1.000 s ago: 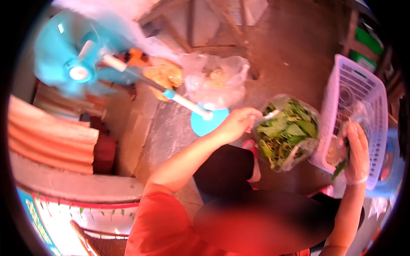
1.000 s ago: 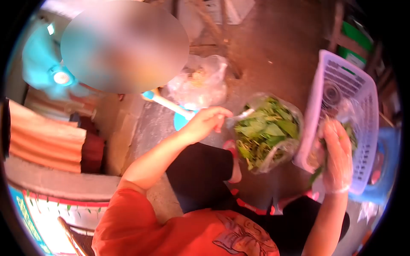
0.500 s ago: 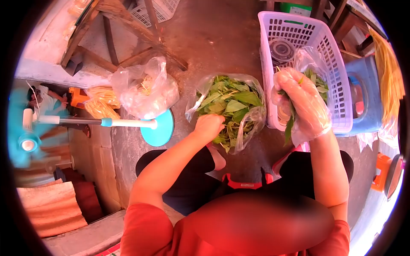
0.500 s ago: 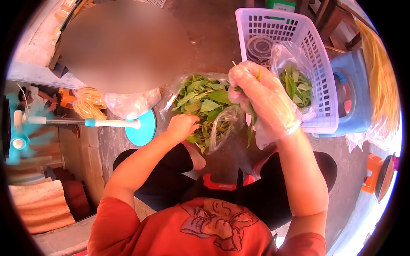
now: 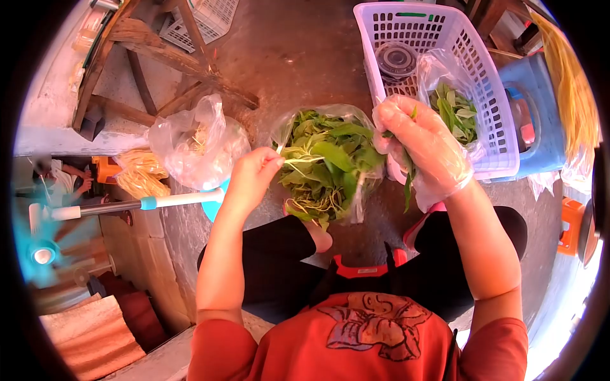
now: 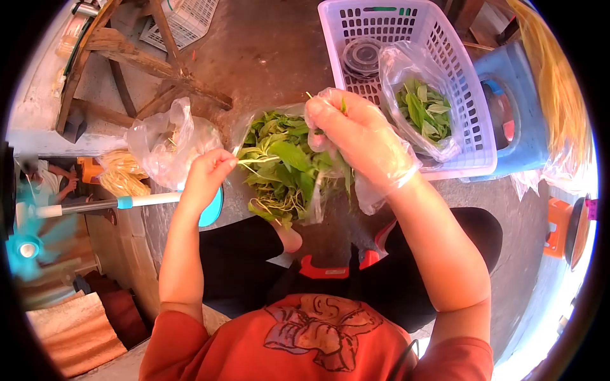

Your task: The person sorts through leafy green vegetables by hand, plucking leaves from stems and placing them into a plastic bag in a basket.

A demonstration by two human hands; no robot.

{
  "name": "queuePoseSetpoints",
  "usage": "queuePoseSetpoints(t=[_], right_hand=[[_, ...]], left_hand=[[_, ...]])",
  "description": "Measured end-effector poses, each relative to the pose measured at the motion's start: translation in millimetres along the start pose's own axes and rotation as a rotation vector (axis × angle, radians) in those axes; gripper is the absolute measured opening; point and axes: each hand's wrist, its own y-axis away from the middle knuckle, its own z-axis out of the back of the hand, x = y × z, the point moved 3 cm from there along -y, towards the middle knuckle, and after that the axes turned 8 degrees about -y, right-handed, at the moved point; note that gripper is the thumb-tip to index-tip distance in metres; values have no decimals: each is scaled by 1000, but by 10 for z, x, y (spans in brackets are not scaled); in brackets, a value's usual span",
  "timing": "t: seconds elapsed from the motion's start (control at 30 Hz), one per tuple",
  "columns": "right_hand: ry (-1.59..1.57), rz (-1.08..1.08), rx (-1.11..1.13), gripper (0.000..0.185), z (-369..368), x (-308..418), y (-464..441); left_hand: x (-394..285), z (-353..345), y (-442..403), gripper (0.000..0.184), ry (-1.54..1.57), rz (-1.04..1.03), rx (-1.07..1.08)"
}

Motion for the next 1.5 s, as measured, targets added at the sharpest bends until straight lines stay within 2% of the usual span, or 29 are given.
queuePoseSetpoints(t=[0.1, 0.2, 0.27, 0.33, 0.43, 0.57, 0.67, 0.7, 0.8, 0.83, 0.87, 0.93, 1.03, 1.13, 1.17, 1.27, 1.3, 1.33, 1.4, 1.5], right_hand=[[245, 30, -51, 17, 38, -82, -47], [521, 369, 29, 18, -68, -335, -87], [968, 502, 137, 23, -156, -409, -90], [1121, 474, 176, 19, -229, -592, -137], [1143, 471, 224, 19, -263, -644, -184], [1182, 434, 114, 12, -288, -572, -174], [960, 237, -236, 13, 63, -750, -373], [936, 220, -193, 22, 91, -661, -396], [533, -12, -67, 28, -70, -584, -326], [494, 64, 26, 34, -123, -657, -283], [472, 108, 104, 32, -180, -771, -286], [608, 36, 38, 25, -329, -842, -200], [631, 100, 65, 20, -500, -819, -118], [451, 46, 131, 17, -542, -895, -126], [379, -72, 142, 13, -520, -891, -118], [494, 109, 121, 12, -406, -851, -145], [462, 245, 10, 16, -393, -840, -144], [483, 119, -101, 16, -324, -795, -133], [286, 42, -226, 17, -103, -751, -197], [347, 167, -145, 24, -116, -495, -156]], left_hand=[[-57, 67, 33, 16, 84, 11, -24], [-214, 72, 111, 14, 196, 1, -16], [-347, 107, 149, 14, 211, -6, -14], [-387, 145, 172, 14, 206, -15, -17], [-331, 213, 147, 14, 188, -23, -25], [-228, 161, 151, 14, 287, -32, 10], [-219, 167, 179, 13, 346, 17, 6], [-212, 187, 182, 13, 354, 23, -10], [-166, 122, 163, 13, 396, -9, -72], [-174, 86, 155, 13, 410, -28, -91], [-197, 57, 160, 14, 396, 4, -84], [-299, 10, 169, 14, 362, 66, -70], [-327, -78, 167, 14, 351, 11, -99], [-299, -86, 153, 14, 369, -23, -95], [-304, -58, 161, 14, 393, 3, -67], [-315, -117, 191, 15, 540, 26, 10], [-317, -138, 198, 15, 601, 25, 36], [-313, -113, 197, 16, 637, 46, 17], [-311, 9, 200, 16, 708, 88, -22], [-220, 136, 183, 19, 895, 121, 95]])
